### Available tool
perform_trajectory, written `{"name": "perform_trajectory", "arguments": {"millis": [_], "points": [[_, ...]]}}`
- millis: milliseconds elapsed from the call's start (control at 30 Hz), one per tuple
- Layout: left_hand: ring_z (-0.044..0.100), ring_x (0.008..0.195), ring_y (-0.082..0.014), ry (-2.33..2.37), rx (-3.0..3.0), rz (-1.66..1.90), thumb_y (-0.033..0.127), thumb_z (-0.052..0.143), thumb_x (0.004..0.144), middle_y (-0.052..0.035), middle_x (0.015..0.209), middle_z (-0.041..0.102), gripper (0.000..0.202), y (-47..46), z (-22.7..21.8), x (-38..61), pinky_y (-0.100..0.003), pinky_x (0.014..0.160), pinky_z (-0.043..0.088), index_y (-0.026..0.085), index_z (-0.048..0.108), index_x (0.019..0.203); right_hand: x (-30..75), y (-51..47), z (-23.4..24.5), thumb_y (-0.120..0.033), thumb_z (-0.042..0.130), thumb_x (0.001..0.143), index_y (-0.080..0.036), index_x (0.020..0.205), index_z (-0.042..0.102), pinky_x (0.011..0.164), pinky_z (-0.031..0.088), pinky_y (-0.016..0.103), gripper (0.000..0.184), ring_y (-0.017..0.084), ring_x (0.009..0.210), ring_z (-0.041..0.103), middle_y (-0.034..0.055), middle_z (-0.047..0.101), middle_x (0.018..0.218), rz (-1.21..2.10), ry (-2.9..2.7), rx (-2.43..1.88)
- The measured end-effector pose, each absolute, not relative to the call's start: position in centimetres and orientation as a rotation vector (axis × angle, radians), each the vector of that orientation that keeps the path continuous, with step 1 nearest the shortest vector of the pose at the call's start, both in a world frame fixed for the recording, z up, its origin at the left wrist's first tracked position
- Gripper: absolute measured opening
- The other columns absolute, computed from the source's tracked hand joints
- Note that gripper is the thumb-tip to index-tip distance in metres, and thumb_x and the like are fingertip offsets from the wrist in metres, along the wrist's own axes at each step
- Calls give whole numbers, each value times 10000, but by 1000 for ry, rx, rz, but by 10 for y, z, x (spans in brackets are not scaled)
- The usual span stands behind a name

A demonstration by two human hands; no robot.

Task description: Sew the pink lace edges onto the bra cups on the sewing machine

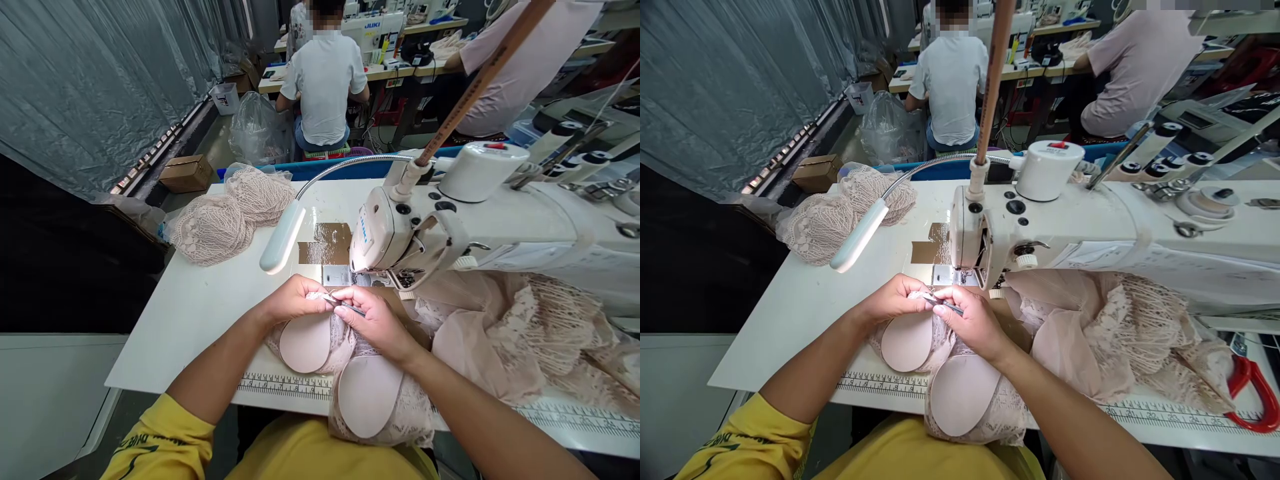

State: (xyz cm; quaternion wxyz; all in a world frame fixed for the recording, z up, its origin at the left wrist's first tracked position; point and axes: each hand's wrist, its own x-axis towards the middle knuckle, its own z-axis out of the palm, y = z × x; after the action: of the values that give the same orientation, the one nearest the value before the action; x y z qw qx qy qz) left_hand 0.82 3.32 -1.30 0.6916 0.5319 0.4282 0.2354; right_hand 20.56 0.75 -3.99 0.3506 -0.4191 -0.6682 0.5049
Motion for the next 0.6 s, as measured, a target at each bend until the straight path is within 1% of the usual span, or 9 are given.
{"name": "perform_trajectory", "arguments": {"millis": [100,200,267,400,467,533,600], "points": [[444,609,-93,958,1188,525,360,778,663,7,614,546,293,34,-13,8,-215,588,308,87,695,730,206,8,-40,-317,574,867,-199,1016,616,852,501,350,194,196,930,640,58,690,980,1343,-1707,-1043],[463,626,-101,958,1187,519,363,779,664,-4,638,564,300,34,-12,8,-220,599,322,85,697,740,206,7,-38,-324,586,858,-194,1009,613,824,506,333,201,191,910,639,58,686,961,1371,-1685,-1035],[475,634,-107,960,1186,519,362,780,665,-7,647,575,294,33,-12,8,-224,604,336,90,698,740,205,7,-37,-333,584,857,-193,987,621,793,508,324,194,186,873,637,55,684,934,1359,-1680,-1064],[453,604,-91,950,1200,519,345,784,670,10,607,549,271,33,-13,9,-217,583,333,94,688,701,203,8,-37,-353,575,856,-194,918,636,746,504,319,180,182,814,635,49,684,874,1337,-1659,-1101],[470,613,-93,945,1196,523,337,786,672,4,621,566,262,33,-13,9,-219,596,353,95,693,708,204,9,-38,-355,591,840,-194,911,633,723,502,314,181,178,792,633,45,681,849,1345,-1619,-1100],[508,638,-108,953,1182,518,347,785,675,-13,661,603,269,34,-13,8,-231,618,385,99,705,741,206,10,-38,-365,598,830,-192,908,619,657,491,297,191,161,723,616,34,666,809,1382,-1552,-1112],[540,652,-126,972,1166,505,370,782,678,-27,690,628,290,34,-12,6,-244,625,408,105,711,771,209,10,-38,-383,591,833,-193,925,598,561,453,271,211,127,604,563,10,635,752,1450,-1484,-1124]]}}
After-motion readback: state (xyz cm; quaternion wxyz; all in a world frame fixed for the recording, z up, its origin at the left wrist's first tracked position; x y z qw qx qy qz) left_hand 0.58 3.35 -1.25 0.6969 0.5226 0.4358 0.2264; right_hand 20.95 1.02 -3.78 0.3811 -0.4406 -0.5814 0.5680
